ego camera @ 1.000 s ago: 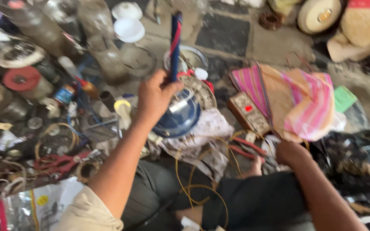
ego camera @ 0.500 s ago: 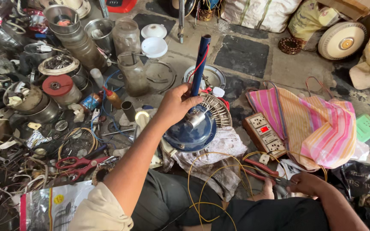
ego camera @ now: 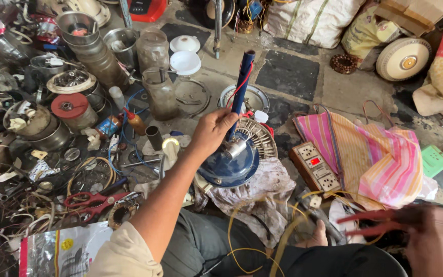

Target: The person repairs a fan motor by using pliers to strip wires, handling a blue fan shaft, and connecting electrical wires to the motor assembly.

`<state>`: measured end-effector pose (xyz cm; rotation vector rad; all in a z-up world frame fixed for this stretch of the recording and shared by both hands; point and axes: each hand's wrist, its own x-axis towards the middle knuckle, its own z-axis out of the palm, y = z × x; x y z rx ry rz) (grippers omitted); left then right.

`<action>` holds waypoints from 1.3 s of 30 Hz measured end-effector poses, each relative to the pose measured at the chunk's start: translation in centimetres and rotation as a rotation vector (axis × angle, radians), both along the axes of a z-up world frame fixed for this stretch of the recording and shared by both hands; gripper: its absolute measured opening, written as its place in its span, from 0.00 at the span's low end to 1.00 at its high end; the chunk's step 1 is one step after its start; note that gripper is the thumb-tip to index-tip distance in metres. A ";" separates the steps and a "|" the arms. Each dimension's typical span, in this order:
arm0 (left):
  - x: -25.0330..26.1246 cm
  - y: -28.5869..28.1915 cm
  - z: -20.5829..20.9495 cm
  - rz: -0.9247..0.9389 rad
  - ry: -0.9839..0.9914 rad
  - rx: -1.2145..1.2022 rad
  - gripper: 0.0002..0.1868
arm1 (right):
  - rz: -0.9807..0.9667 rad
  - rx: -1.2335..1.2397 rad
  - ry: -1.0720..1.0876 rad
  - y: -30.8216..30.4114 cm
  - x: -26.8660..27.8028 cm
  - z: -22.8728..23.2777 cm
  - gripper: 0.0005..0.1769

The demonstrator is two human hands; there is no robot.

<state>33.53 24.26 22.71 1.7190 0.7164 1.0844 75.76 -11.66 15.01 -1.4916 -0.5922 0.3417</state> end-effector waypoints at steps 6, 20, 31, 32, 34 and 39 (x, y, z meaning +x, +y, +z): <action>-0.1 -0.5 -2.7 0.075 -0.045 -0.076 0.19 | -0.033 0.186 0.133 0.8 -4.5 3.2 0.18; 0.7 -1.1 -5.5 0.077 -0.183 -0.133 0.17 | 0.460 -0.034 0.499 10.0 -17.1 9.8 0.33; -1.2 0.7 -4.6 -0.038 -0.083 -0.075 0.17 | 0.976 -0.514 0.753 11.9 -27.0 13.1 0.45; -1.1 1.2 -4.9 -0.061 -0.156 -0.108 0.17 | 0.979 -0.556 0.753 12.3 -26.6 13.4 0.46; -1.4 1.6 -5.1 -0.146 -0.325 -0.197 0.17 | 0.996 -0.606 0.780 13.1 -26.1 14.0 0.49; -1.8 2.2 -4.6 -0.173 -0.268 -0.212 0.17 | 1.188 -0.408 1.018 14.7 -26.1 13.8 0.53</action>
